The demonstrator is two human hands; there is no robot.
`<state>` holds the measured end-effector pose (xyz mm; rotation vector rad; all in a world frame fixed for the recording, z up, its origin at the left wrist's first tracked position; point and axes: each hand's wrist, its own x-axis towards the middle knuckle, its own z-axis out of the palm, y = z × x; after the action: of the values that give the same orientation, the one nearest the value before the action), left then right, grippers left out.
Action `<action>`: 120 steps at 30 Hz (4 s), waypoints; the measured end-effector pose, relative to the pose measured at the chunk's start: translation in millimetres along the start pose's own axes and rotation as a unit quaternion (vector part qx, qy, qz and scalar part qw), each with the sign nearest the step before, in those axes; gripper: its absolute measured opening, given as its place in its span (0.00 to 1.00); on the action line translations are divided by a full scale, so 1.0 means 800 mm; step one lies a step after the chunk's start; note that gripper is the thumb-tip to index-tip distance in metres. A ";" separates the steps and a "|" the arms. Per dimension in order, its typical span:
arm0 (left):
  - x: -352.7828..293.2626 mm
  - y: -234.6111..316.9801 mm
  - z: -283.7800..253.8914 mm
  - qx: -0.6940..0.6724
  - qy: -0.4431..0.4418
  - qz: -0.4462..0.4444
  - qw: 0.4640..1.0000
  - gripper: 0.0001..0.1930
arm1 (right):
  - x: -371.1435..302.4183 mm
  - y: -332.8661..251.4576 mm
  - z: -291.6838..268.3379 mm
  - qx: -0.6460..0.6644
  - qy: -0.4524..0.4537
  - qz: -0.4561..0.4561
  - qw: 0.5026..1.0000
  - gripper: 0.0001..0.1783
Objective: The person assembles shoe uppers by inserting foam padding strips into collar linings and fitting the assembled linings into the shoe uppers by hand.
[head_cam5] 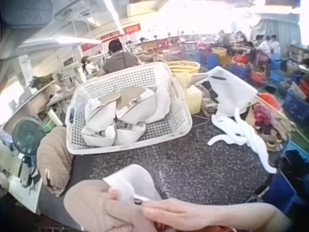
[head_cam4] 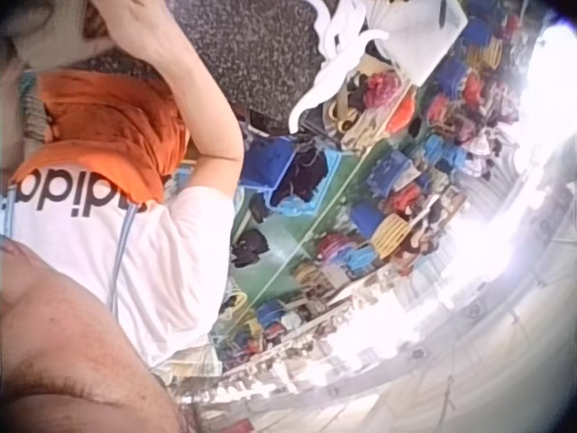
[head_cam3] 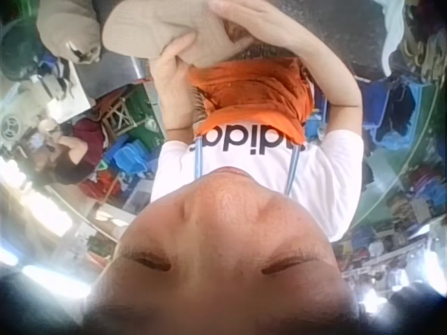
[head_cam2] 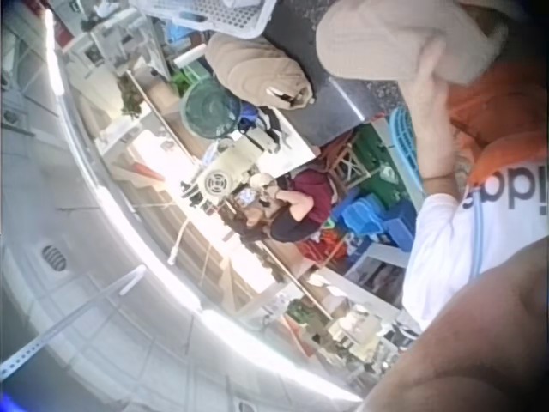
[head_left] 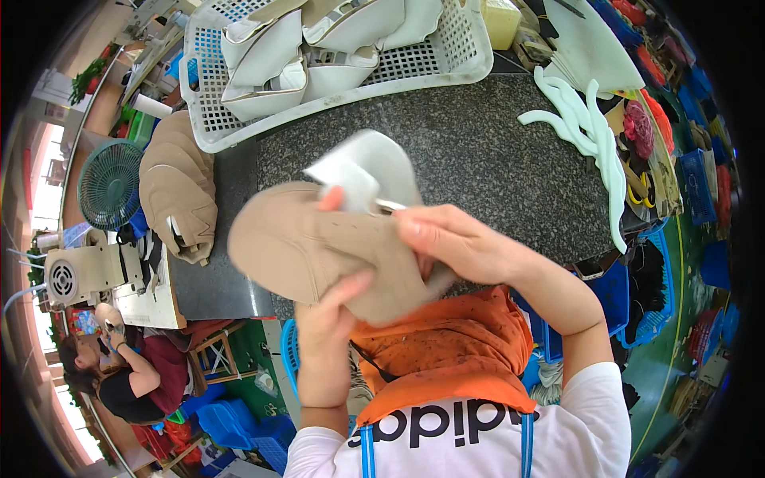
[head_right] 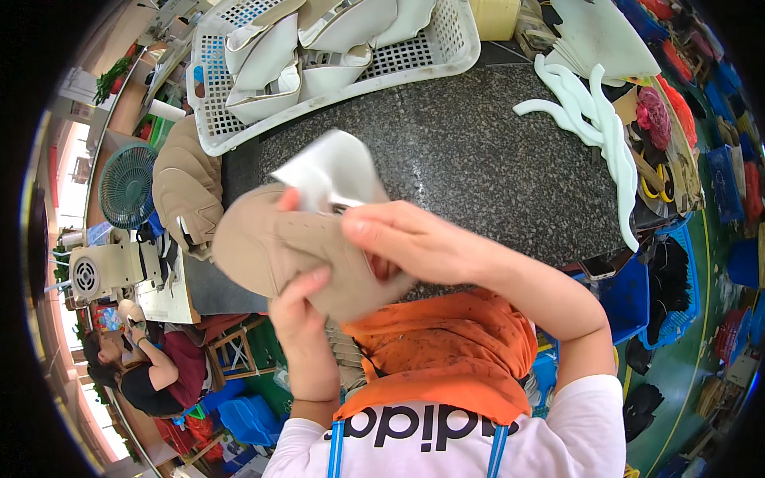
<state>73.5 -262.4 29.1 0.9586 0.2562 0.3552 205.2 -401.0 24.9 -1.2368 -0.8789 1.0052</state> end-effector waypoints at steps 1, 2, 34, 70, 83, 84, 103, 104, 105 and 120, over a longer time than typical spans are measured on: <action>0.005 0.003 -0.007 0.116 0.013 0.078 0.990 0.40 | 0.004 0.005 -0.005 -0.027 0.039 -0.009 0.999 0.10; 0.012 0.005 -0.017 0.216 0.006 0.091 0.972 0.37 | 0.004 0.014 -0.011 -0.166 0.105 -0.080 0.977 0.09; -0.038 0.010 -0.136 0.701 -0.305 0.164 0.624 0.23 | 0.024 0.084 -0.064 -0.456 -0.146 -0.266 0.837 0.10; 0.005 0.017 -0.033 0.018 0.055 0.026 0.998 0.14 | -0.012 0.052 0.031 0.448 0.092 0.034 0.889 0.31; 0.023 -0.032 -0.025 0.006 0.132 0.026 0.991 0.14 | -0.013 0.028 0.008 0.450 0.080 0.020 0.889 0.36; 0.020 -0.034 -0.021 -0.001 0.123 0.019 0.992 0.17 | -0.015 0.020 0.009 0.193 0.115 0.070 0.972 0.35; -0.003 -0.027 -0.012 0.566 -0.059 0.304 0.764 0.12 | -0.030 0.043 0.022 0.269 0.257 -0.077 0.925 0.22; -0.005 -0.028 -0.013 0.533 -0.064 0.211 0.817 0.12 | -0.034 0.042 0.018 0.224 0.239 -0.081 0.941 0.22; -0.002 -0.018 -0.012 0.532 -0.063 0.208 0.818 0.12 | -0.038 0.043 0.017 0.179 0.223 -0.083 0.955 0.21; 0.003 0.018 0.007 0.483 -0.122 0.047 0.866 0.09 | -0.044 0.029 0.006 0.129 0.133 -0.105 0.977 0.30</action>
<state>75.4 -258.0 43.6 2.0004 0.1451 0.1746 186.2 -431.9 2.2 -1.0057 -0.6316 0.7380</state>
